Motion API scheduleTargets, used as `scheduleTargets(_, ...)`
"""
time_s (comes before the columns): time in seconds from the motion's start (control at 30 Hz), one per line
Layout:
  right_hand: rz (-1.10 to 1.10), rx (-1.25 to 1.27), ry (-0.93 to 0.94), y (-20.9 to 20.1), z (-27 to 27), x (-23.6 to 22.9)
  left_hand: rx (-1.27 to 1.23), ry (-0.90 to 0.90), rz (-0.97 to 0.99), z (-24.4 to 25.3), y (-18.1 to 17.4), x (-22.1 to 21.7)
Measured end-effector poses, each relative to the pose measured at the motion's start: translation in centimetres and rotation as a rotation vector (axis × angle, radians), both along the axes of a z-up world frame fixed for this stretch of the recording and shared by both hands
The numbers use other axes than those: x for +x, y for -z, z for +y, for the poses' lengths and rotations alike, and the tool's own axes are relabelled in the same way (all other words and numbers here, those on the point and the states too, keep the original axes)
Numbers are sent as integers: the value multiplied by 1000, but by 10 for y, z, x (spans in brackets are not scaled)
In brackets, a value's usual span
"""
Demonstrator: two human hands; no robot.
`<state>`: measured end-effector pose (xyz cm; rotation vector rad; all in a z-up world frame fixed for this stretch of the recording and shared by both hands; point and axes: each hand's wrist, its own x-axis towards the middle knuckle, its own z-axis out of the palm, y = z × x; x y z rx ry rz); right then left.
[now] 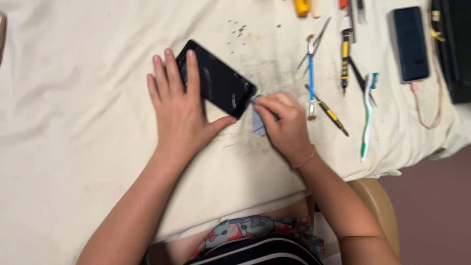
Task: The person cleans the screen of a black smartphone using a brush and a cloth. They then place the device aside and pick up a gold smartphone, followed by a black smartphone with a removable back cover. The person removes the back cover and uses a screwdriver to unscrew components from the device's interior.
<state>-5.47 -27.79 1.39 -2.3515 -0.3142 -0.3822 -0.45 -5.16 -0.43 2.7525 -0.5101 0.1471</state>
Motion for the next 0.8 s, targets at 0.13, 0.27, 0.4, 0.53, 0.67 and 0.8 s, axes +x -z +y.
scheduleTargets(0.13, -101, -251, -68, 12, -3, 8, 51, -96, 92, -2, 1, -3)
scheduleTargets(0.27, -96, -330, -45, 6, -5, 14, -21, -104, 130, 1, 1, -3)
scheduleTargets(0.4, -178, -386, -114, 9, -4, 14, -18, -125, 142, 0, -1, -1)
scheduleTargets(0.53, -241, -422, -45, 10, -6, 20, -36, -150, 164, -3, 0, -1)
scheduleTargets(0.67, -222, -449, -179, -2, 1, 14, -43, -156, 148, -2, -1, -1)
scheduleTargets(0.8, -290, -552, -100, -1, -5, 22, -35, -147, 146, -3, -1, -1)
